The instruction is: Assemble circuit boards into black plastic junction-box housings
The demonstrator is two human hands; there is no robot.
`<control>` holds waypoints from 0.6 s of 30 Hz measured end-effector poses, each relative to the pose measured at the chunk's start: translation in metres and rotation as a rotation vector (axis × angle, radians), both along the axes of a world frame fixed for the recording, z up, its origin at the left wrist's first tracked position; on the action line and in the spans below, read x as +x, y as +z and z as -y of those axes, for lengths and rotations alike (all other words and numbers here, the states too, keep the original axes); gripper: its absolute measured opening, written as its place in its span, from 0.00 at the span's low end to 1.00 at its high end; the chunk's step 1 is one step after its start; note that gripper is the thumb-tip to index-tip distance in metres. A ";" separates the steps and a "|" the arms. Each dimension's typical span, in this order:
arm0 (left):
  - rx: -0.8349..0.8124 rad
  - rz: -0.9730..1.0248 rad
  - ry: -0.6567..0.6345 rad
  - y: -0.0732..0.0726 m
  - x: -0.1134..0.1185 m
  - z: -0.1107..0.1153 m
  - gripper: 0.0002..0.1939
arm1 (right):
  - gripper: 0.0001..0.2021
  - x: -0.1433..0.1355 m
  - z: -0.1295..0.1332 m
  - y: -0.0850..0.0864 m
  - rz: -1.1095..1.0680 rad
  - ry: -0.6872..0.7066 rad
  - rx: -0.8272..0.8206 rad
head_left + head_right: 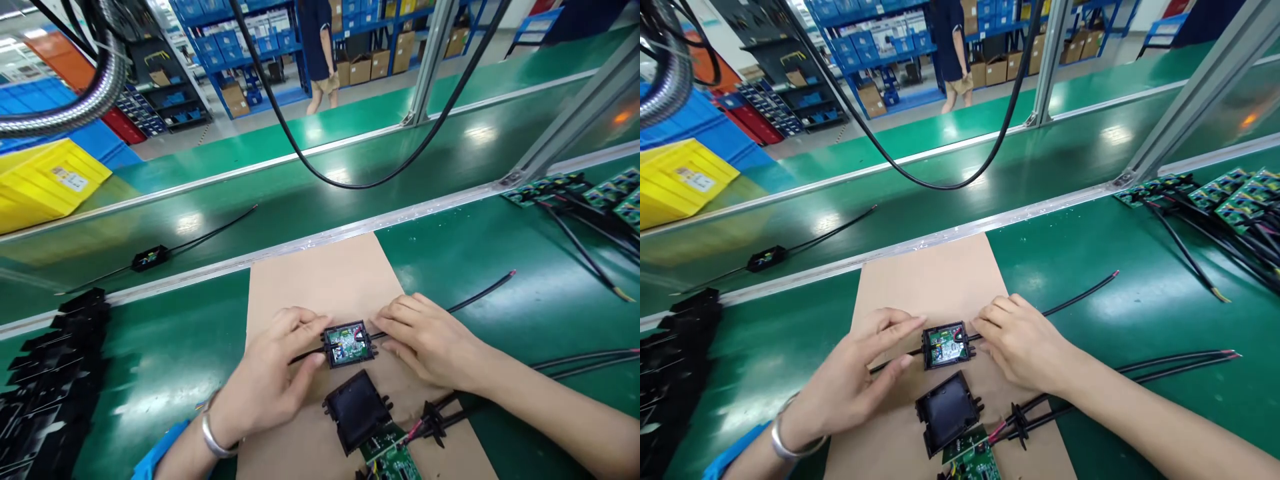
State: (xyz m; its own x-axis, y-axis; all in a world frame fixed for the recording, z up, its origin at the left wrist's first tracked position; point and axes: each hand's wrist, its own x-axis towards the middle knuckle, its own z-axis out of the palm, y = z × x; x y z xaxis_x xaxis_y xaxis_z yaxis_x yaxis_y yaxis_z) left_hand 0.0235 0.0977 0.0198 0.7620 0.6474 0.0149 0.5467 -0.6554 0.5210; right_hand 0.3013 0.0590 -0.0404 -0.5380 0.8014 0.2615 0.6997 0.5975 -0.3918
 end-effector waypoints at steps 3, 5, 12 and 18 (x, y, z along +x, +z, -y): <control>-0.042 -0.116 0.055 -0.001 -0.021 -0.006 0.22 | 0.11 0.015 -0.002 0.010 0.043 -0.025 -0.081; -0.075 -0.162 0.088 -0.008 -0.032 -0.003 0.18 | 0.09 0.023 -0.003 0.012 0.079 -0.051 -0.149; 0.021 -0.124 0.196 -0.026 -0.046 -0.006 0.04 | 0.06 0.029 -0.020 0.006 0.112 -0.027 -0.117; 0.327 -0.133 0.361 0.004 -0.024 -0.118 0.05 | 0.06 0.030 -0.137 0.057 0.103 -0.155 0.065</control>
State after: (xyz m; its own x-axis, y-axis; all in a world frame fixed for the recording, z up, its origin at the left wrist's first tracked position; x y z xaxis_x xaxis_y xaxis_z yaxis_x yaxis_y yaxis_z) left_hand -0.0001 0.2153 0.0240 0.4991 0.8479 0.1790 0.8167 -0.5293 0.2300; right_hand 0.3313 0.1962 0.0163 -0.4361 0.8599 0.2652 0.8198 0.5012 -0.2771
